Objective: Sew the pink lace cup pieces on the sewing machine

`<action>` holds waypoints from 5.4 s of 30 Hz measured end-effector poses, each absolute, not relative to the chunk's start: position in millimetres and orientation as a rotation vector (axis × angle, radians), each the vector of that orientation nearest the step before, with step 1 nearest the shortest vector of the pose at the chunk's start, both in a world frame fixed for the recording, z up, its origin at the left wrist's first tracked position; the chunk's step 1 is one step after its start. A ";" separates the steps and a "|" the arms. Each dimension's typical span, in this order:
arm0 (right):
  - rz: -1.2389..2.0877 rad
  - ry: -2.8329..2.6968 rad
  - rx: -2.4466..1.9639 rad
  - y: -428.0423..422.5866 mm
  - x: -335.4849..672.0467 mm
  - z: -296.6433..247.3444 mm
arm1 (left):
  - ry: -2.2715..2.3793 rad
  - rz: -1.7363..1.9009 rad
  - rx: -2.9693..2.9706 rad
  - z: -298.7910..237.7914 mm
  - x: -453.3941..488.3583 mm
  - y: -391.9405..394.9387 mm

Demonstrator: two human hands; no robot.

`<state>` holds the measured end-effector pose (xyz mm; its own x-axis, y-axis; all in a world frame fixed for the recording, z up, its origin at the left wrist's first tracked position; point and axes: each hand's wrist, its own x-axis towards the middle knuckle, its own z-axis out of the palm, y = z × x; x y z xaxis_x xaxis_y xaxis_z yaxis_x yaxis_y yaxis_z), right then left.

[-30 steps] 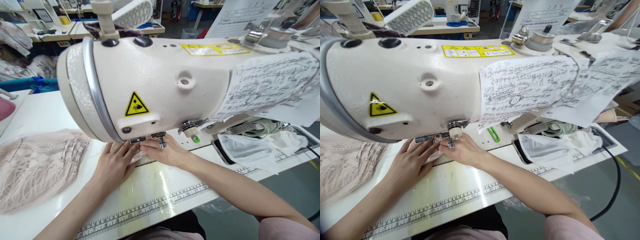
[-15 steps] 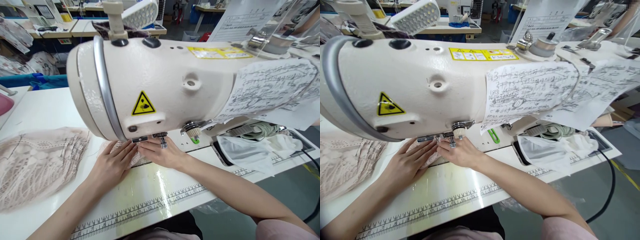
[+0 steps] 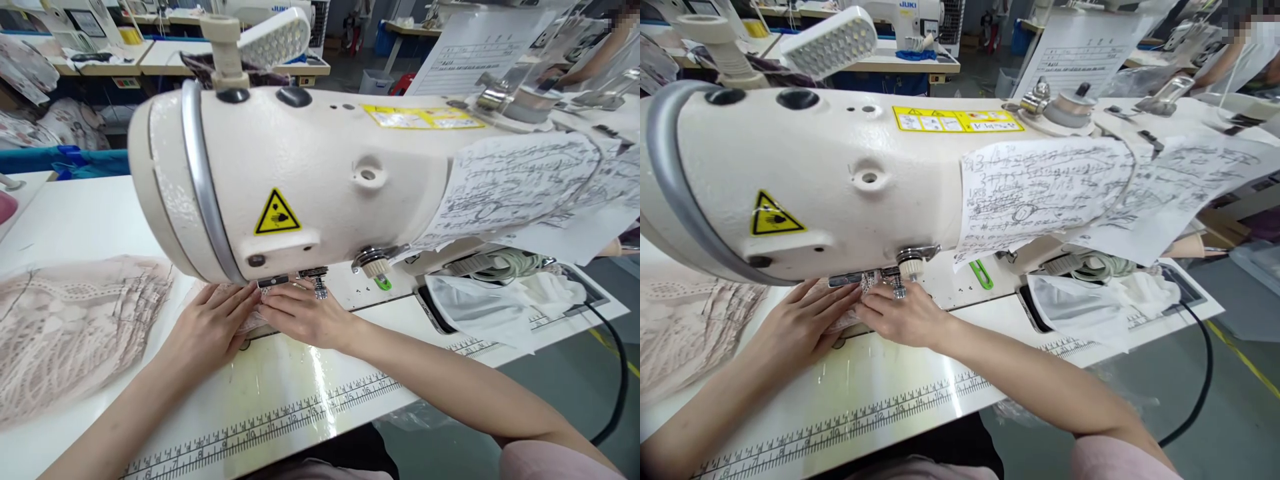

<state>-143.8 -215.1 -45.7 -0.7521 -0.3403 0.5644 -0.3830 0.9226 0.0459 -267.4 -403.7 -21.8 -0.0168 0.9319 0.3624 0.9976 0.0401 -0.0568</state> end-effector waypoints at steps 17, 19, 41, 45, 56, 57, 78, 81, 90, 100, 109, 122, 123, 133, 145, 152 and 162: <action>0.096 -2.410 0.544 -218.4 -144.4 -41.3 | -2.089 -0.264 -1.894 -23.0 -262.4 -402.9; 0.081 -2.426 0.547 -217.1 -144.2 -42.1 | -2.085 -0.244 -1.882 -23.8 -261.1 -402.1; -0.041 -2.442 0.351 -204.0 -140.4 -39.6 | -2.062 -0.104 -1.773 -21.6 -241.6 -393.9; -0.029 -2.437 0.367 -201.7 -141.6 -37.3 | -2.036 -0.099 -1.765 -22.4 -242.3 -393.6; -0.040 -2.532 0.379 -194.8 -141.3 -37.5 | -2.023 -0.051 -1.733 -20.3 -243.0 -389.2; -0.024 -2.531 0.382 -193.7 -142.8 -37.0 | -2.022 -0.049 -1.735 -20.4 -243.2 -388.9; -0.107 -2.417 0.453 -208.2 -140.3 -36.5 | -1.858 -0.184 -1.872 -18.7 -253.8 -392.6; -0.047 -2.420 0.485 -207.3 -141.5 -39.6 | -1.897 -0.190 -1.845 -19.1 -250.8 -394.0; 0.900 -2.767 0.460 -209.1 -144.4 -30.5 | -2.229 -0.444 -1.738 -12.9 -246.7 -408.1; 0.911 -2.418 0.571 -219.3 -137.9 -34.3 | -2.061 -0.457 -1.807 -7.9 -244.4 -406.5; 0.783 -2.353 0.656 -217.2 -132.2 -30.9 | -1.733 -0.306 -1.945 -4.2 -242.8 -408.1; 0.495 -2.303 0.675 -215.8 -127.5 -31.0 | -1.620 -0.282 -1.988 0.7 -239.3 -409.8; 0.472 -2.300 0.695 -215.5 -127.6 -31.0 | -1.616 -0.284 -1.997 0.8 -239.5 -409.8; 0.349 -2.326 0.728 -217.4 -126.7 -32.1 | -1.984 -0.299 -2.045 -18.5 -248.4 -405.1; 0.310 -2.328 0.663 -220.2 -129.9 -33.9 | -2.080 -0.199 -2.021 -26.1 -259.3 -407.3; 0.300 -2.285 0.649 -223.8 -132.3 -32.1 | -2.076 -0.185 -2.027 -30.2 -261.0 -410.0; 0.335 -2.243 0.637 -230.0 -135.7 -38.2 | -2.067 -0.164 -2.029 -25.5 -266.3 -409.0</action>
